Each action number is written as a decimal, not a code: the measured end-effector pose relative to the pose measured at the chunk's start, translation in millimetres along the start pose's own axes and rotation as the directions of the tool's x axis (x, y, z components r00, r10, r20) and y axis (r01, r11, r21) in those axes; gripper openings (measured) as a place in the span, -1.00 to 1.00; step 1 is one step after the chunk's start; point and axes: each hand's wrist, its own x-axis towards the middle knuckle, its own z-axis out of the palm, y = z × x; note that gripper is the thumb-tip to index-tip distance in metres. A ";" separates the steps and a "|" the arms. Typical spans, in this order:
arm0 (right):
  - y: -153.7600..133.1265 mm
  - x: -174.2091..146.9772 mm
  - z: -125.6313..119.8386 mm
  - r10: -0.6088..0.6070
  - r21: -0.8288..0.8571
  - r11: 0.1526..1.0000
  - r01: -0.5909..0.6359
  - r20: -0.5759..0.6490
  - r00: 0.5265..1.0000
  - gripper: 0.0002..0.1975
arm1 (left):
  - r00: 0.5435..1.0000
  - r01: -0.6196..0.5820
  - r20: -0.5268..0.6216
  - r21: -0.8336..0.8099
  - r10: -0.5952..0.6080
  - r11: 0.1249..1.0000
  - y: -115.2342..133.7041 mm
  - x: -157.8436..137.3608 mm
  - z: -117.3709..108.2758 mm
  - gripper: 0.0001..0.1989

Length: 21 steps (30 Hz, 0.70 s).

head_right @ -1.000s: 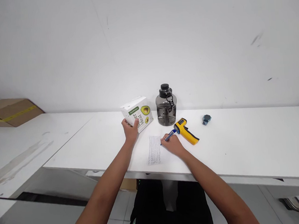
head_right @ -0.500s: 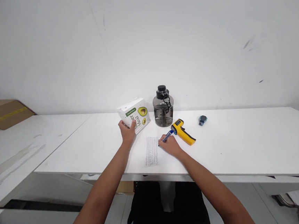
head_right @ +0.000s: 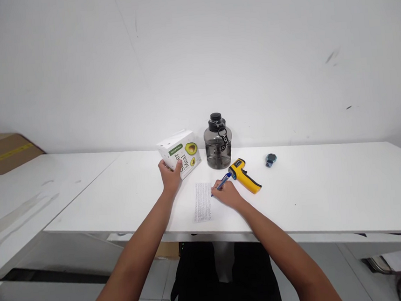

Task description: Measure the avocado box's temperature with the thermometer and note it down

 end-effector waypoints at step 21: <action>-3.3 -2.1 1.4 -0.007 -0.050 0.999 0.003 -0.077 0.997 -0.82 | 0.999 -0.039 0.011 -0.012 0.039 0.999 -8.5 2.7 0.4 -0.27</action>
